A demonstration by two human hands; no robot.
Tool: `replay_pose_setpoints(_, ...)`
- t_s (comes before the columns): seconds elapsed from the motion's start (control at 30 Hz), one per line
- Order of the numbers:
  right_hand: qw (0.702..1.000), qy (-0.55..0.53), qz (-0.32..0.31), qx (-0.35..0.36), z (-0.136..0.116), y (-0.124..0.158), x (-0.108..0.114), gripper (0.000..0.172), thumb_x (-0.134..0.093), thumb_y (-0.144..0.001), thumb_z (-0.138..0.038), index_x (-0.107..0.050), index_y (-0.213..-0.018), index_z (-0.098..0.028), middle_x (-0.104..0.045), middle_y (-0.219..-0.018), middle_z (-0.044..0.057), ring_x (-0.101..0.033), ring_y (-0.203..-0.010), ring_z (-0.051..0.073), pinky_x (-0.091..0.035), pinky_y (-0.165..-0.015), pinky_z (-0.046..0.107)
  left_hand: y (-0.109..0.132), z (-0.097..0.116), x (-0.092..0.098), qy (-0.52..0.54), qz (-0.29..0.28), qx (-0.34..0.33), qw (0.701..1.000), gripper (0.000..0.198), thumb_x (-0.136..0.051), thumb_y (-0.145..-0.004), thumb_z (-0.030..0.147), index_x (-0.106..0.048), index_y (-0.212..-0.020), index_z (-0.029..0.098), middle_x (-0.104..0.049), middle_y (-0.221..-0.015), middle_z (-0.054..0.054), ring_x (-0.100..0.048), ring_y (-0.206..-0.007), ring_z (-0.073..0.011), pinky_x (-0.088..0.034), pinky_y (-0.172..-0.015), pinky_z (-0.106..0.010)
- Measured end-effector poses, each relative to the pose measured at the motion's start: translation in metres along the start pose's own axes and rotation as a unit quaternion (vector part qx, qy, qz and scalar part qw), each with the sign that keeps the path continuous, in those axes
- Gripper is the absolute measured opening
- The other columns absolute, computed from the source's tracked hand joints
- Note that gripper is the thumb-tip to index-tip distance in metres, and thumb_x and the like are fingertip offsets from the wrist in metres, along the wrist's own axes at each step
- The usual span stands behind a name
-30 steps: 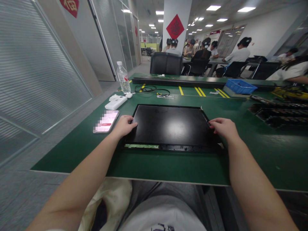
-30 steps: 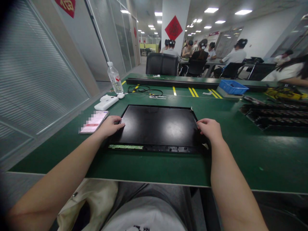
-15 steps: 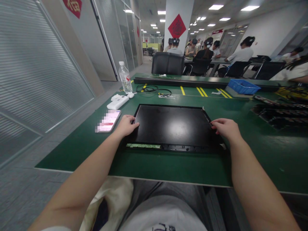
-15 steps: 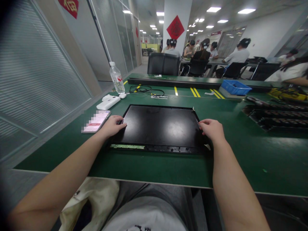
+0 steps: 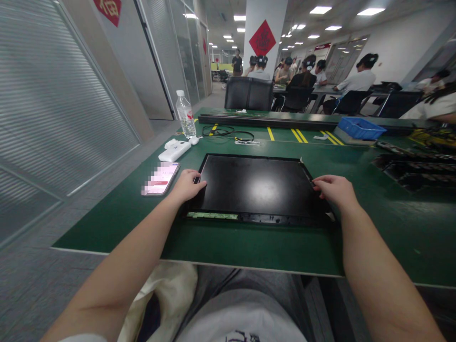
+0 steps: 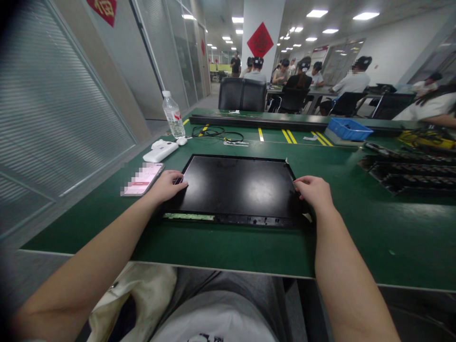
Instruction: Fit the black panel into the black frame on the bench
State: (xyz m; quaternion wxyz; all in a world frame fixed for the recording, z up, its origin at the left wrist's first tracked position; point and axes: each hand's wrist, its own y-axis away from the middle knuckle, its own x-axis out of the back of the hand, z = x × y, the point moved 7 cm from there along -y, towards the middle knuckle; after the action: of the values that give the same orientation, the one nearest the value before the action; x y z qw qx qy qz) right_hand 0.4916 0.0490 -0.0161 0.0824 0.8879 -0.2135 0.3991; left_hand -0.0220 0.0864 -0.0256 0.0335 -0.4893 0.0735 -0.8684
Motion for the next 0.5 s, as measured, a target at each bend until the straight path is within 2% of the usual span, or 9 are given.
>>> replay_pose_setpoints(0.33,1.000,0.003,-0.003,-0.002,-0.0008,0.0012,-0.0001,0.022,-0.064,-0.076,-0.027,-0.079,-0.092,-0.022,-0.077,-0.080,0.004,-0.065,-0.053,0.016,-0.054,-0.060,0.030,0.0012,0.0015,0.0029,0.023,0.007,0.008,1.000,0.032,-0.074,-0.074,0.040,-0.078,-0.094,0.015,-0.066,-0.122,-0.016,-0.061,-0.124,-0.0329,-0.043,-0.116,-0.039)
replay_pose_setpoints(0.5,1.000,0.001,0.000,-0.006,-0.0020,0.0023,0.0005,0.022,-0.065,-0.075,-0.027,-0.079,-0.091,-0.021,-0.077,-0.079,0.004,-0.064,-0.052,0.016,-0.054,-0.061,0.030,0.0005,0.0008,0.0013,0.017,0.002,-0.003,1.000,0.034,-0.074,-0.075,0.041,-0.078,-0.097,0.015,-0.066,-0.124,-0.016,-0.059,-0.126,-0.0336,-0.042,-0.117,-0.041)
